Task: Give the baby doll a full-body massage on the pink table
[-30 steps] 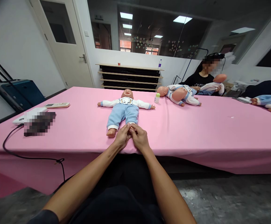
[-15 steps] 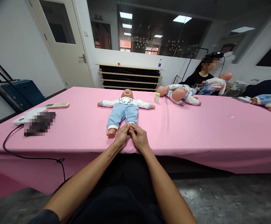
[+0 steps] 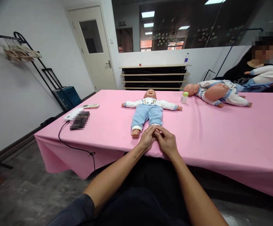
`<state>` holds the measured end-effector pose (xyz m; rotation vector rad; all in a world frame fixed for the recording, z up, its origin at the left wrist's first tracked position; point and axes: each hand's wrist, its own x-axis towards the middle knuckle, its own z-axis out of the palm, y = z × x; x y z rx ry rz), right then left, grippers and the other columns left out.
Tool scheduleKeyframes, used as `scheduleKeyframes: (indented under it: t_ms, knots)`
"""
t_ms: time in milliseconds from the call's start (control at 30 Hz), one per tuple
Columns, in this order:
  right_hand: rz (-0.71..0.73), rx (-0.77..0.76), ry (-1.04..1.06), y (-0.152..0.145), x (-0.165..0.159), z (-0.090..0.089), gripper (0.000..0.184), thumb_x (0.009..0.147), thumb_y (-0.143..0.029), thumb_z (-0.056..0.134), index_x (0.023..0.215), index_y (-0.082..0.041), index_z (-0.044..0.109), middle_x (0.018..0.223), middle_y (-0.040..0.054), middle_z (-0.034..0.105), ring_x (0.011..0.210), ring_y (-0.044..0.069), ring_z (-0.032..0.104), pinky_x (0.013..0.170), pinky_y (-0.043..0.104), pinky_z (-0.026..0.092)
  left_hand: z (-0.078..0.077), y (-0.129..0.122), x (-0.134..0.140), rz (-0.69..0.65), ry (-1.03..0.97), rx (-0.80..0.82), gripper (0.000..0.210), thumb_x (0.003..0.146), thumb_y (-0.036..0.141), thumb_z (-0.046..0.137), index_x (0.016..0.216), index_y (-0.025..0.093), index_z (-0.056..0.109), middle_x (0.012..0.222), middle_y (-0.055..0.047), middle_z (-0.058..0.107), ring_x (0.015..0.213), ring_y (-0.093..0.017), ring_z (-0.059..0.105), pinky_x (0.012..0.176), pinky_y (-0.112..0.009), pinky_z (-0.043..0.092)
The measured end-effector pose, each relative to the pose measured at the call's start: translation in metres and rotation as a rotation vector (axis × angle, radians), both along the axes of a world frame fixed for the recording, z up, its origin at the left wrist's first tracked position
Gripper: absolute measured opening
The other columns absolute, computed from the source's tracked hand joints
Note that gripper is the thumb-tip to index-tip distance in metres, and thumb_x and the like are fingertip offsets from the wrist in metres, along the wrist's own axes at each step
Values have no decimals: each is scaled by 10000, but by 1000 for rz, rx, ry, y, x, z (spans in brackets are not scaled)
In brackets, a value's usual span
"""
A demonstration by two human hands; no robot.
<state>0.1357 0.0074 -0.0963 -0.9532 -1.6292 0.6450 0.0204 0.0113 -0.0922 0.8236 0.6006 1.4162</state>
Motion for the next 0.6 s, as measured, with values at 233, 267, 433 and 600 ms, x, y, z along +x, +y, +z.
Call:
scheduleKeyframes:
  t_ms: [233,267,433,600]
  knots:
    - [13,28,-59,-4,0,9,384,929,-405,551,1271,-269,659,1304,19,637,1213,260,607,1081,466,482,4,-3,1,1,4,12,344,754,433,748,941,166,637,790,-1,568,718,-119,518,711,-282,432]
    - [14,42,-75,-5,0,10,391,918,-396,568,1278,-269,654,1318,19,627,1224,260,599,1090,466,474,3,-3,1,11,2,18,338,769,450,735,920,166,631,797,-6,573,729,-122,525,728,-287,436]
    - [12,67,-69,-2,-1,6,426,843,-346,661,1260,-258,663,1315,32,629,1212,259,605,1095,466,470,2,-1,2,64,8,48,372,813,521,681,875,160,616,770,-10,567,737,-123,527,753,-283,429]
    - [34,-58,17,0,1,1,404,877,-381,623,1257,-247,661,1281,40,651,1118,257,657,1019,467,525,7,-3,1,4,-6,-20,336,756,441,746,876,152,623,769,-4,559,719,-115,517,722,-278,429]
